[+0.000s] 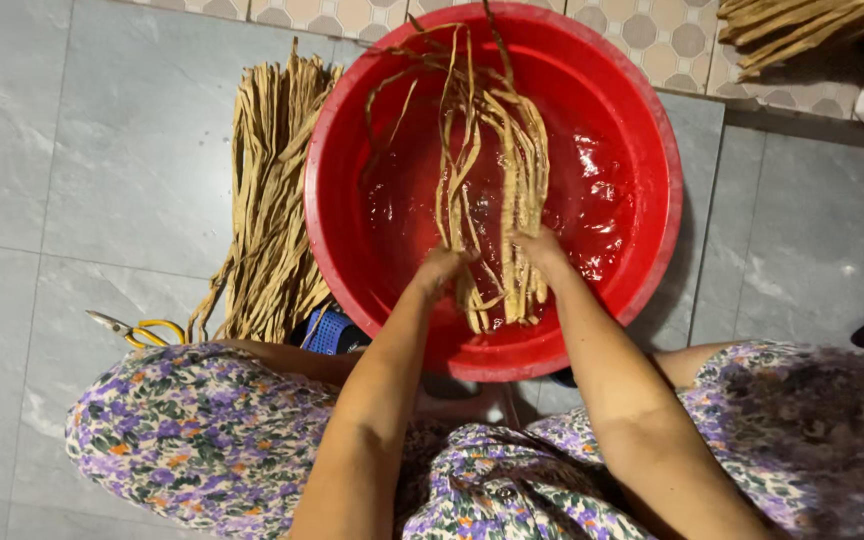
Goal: The person uses yellow-handled scissors to cut a bundle of dried plant stems, then repeatedly dips and rubs the stems in a red basin of water. The person handles the stems by hand, separating and rinsing them in the basin.
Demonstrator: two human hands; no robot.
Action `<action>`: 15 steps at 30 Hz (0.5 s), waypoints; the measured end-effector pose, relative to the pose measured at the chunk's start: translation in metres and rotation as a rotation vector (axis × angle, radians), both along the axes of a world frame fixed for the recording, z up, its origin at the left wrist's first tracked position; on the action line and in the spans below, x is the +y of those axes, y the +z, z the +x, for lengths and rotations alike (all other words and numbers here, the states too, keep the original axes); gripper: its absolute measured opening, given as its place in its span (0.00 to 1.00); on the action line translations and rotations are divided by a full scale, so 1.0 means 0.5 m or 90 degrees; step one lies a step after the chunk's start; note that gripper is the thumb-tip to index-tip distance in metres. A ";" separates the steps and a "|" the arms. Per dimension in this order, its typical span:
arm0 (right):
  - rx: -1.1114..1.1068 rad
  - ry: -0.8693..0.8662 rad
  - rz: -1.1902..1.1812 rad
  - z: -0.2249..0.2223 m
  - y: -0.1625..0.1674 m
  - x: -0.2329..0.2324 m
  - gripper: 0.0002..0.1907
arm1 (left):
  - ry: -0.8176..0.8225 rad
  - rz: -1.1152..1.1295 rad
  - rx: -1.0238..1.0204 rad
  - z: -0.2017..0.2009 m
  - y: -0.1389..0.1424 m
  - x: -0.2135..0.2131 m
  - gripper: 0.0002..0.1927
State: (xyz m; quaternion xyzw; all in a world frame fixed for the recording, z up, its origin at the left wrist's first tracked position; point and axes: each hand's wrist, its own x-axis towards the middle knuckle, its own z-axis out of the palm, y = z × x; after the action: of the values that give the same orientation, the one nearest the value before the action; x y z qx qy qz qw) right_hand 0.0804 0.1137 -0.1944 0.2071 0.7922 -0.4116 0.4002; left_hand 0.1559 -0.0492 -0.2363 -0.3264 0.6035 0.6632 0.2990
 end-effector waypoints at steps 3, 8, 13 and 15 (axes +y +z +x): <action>-0.086 0.029 -0.293 0.005 -0.003 -0.010 0.39 | -0.154 -0.007 -0.011 0.004 -0.001 0.003 0.31; 0.013 0.021 -0.301 -0.020 0.021 -0.018 0.41 | 0.247 0.299 0.012 -0.018 0.032 -0.026 0.21; -0.057 -0.008 -0.054 -0.008 0.041 -0.022 0.50 | 0.176 -0.025 -0.011 -0.014 0.027 -0.043 0.20; -0.089 0.032 -0.013 0.007 0.035 -0.024 0.51 | 0.091 -0.112 -0.027 -0.009 0.014 -0.046 0.23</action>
State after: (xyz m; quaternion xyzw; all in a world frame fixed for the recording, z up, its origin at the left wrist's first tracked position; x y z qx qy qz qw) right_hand 0.0837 0.1019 -0.1768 0.2115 0.7630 -0.3939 0.4668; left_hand 0.1514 -0.0723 -0.2291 -0.4073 0.6280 0.6206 0.2337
